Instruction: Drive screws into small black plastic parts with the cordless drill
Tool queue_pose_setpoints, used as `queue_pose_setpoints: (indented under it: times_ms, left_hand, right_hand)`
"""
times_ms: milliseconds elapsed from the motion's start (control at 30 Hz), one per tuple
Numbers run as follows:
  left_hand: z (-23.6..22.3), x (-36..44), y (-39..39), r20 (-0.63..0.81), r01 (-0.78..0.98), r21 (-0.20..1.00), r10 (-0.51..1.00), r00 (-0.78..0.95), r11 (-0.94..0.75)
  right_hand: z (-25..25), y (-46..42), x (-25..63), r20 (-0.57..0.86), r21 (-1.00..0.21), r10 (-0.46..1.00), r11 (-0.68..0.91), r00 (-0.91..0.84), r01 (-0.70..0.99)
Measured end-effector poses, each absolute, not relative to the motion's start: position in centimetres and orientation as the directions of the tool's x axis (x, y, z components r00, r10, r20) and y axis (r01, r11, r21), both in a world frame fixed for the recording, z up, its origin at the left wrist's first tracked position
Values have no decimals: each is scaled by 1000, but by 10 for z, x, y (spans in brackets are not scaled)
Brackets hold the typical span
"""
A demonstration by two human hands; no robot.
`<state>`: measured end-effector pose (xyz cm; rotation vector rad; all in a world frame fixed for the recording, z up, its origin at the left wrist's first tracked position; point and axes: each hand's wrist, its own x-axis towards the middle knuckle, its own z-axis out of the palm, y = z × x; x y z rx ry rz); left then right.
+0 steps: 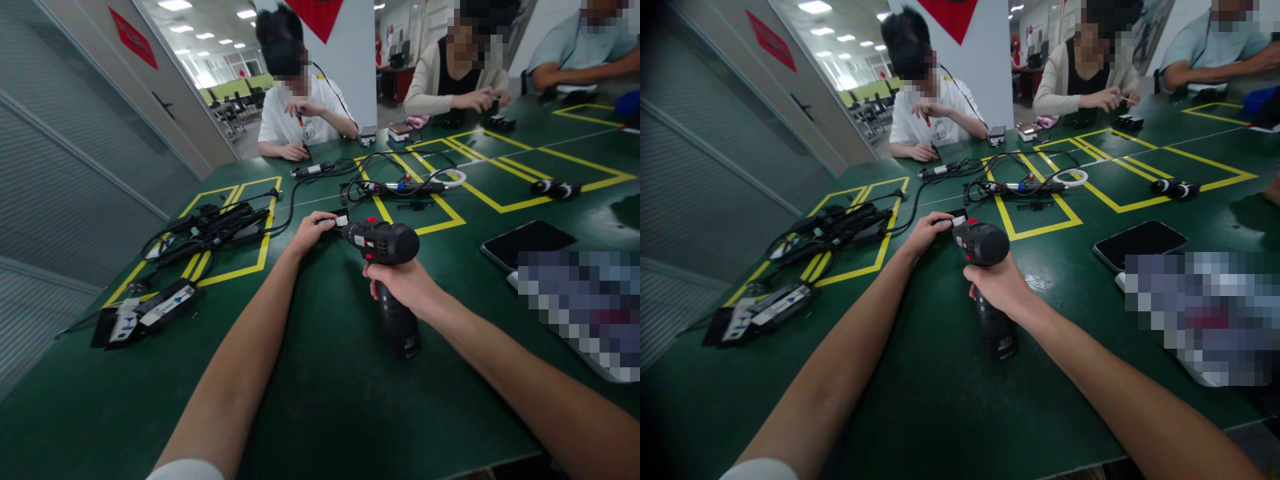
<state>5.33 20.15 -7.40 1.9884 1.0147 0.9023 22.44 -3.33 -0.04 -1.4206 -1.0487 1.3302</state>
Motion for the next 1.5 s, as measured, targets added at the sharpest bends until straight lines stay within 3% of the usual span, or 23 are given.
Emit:
queue_pose_setpoints:
  times_ms: [1500]
  left_hand:
    - [-73,52,202,281,413,763,831,480,-497]
  right_hand:
    - [-7,-33,224,-174,-985,982,-173,70,-9]
